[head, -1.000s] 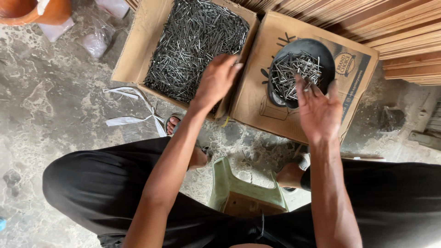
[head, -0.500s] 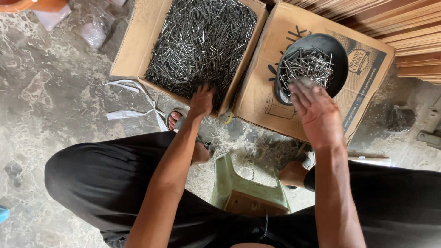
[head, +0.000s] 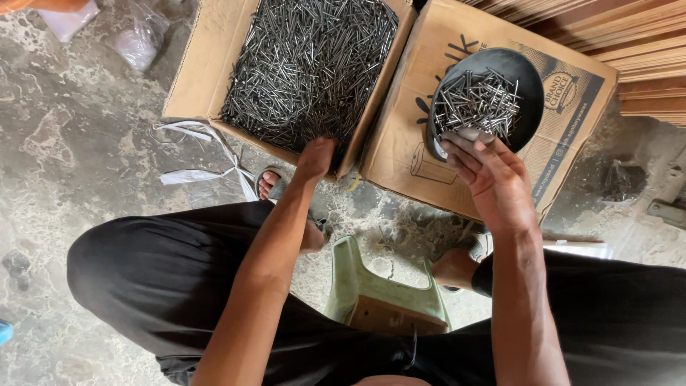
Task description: The person sits on a small stool and repeatedly picks up handfuls of nails from a large cardboard box, transferring them into a smaller black bowl placed on a second box. The task involves sorting or organizing the nails by hand.
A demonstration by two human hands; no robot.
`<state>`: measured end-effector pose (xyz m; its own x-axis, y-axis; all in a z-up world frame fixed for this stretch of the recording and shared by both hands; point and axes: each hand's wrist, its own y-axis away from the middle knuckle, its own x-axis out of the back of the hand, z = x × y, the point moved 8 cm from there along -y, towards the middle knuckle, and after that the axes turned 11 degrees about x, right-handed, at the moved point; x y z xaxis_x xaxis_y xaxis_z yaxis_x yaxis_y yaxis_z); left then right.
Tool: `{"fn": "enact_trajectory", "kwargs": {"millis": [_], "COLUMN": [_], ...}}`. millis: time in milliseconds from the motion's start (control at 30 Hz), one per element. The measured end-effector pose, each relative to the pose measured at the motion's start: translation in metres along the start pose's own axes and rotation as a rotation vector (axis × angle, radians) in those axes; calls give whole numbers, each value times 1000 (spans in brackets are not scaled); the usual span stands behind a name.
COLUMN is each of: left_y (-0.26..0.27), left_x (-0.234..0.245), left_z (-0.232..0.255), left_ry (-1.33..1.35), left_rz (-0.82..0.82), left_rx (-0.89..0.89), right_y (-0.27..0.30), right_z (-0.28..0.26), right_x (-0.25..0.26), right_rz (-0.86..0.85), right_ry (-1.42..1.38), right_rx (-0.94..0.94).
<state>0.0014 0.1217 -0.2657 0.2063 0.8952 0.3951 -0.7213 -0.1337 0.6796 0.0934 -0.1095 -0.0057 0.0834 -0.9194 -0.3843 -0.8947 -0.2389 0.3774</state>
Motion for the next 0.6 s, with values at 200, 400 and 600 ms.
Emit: {"fn": "enact_trajectory", "kwargs": {"millis": [200,400,600], "left_y": [-24,-42,-35], "left_x": [-6,18,23], "left_z": [-17,-35,-29], "left_ry": [-517,-86,-291], "left_rz": [123,216,218], "left_rx": [17,150,75], "right_y": [6,11,17], "right_z": [-6,-9,-12], "right_x": [-6,-9,-15], "right_rz": [-3,-16,-17], "right_ry": [-5,3,45], "right_rx": [11,18,18]}}
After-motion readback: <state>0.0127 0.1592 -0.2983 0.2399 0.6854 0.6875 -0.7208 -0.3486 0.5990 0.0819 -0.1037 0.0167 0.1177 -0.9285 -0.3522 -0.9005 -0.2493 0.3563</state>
